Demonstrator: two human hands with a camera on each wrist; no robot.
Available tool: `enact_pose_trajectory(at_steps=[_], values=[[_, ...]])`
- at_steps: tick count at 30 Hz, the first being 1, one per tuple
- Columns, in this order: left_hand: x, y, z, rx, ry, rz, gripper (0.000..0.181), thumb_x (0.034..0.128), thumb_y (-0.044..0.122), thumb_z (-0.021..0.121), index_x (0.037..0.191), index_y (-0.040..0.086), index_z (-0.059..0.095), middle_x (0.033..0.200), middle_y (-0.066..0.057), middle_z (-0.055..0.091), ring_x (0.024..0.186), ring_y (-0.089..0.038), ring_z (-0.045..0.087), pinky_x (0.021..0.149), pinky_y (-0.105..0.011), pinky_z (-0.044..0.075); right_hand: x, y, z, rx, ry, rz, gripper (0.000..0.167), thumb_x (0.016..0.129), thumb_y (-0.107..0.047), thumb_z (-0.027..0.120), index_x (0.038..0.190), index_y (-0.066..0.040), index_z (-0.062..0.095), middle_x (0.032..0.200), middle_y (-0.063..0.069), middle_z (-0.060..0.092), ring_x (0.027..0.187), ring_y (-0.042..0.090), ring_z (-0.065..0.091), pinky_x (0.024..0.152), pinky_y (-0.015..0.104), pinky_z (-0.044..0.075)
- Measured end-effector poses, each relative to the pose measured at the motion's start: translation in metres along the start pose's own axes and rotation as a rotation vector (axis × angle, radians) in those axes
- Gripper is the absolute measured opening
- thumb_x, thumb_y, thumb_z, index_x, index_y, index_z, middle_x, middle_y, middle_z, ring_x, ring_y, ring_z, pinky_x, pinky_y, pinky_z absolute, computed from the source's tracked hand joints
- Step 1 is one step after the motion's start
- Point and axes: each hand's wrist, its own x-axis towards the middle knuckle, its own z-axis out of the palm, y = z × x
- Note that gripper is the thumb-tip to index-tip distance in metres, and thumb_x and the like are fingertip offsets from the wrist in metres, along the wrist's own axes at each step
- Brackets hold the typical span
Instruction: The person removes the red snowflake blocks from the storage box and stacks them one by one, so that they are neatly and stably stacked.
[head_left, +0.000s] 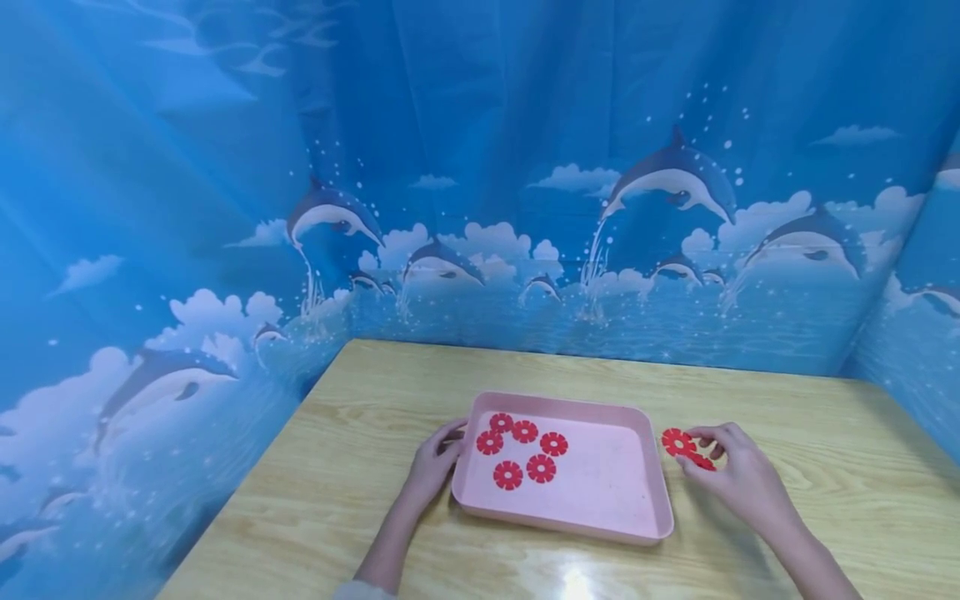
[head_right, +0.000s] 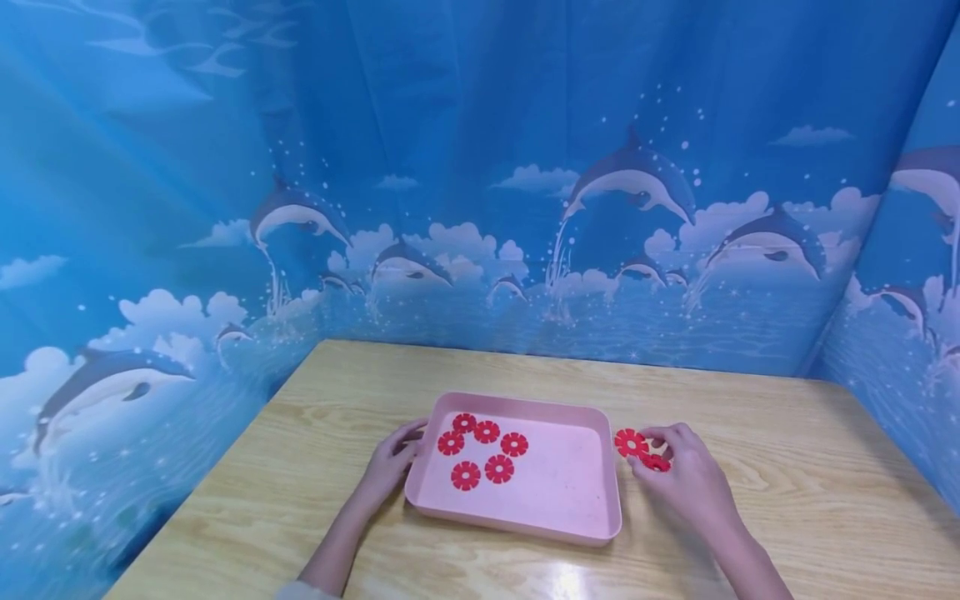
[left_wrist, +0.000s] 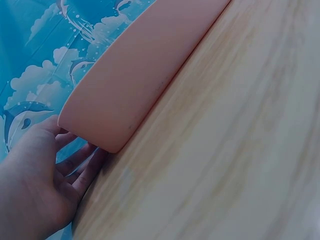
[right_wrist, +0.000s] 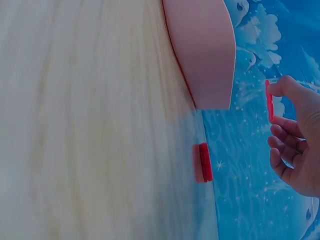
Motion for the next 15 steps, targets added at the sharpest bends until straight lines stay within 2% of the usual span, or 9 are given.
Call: enact_pose_trajectory(at_steps=[15], values=[[0.001, 0.001, 0.0, 0.004, 0.002, 0.002, 0.036, 0.0913, 0.006, 0.051, 0.126, -0.006, 0.049, 0.114, -0.026, 0.054, 0.106, -0.039, 0.051, 0.089, -0.043, 0.046, -0.007, 0.034, -0.002, 0.008, -0.016, 0.036, 0.036, 0.07, -0.016, 0.078, 0.099, 0.0, 0.064, 0.087, 0.006, 0.055, 0.076, 0.022, 0.049, 0.053, 0.028, 0.04]])
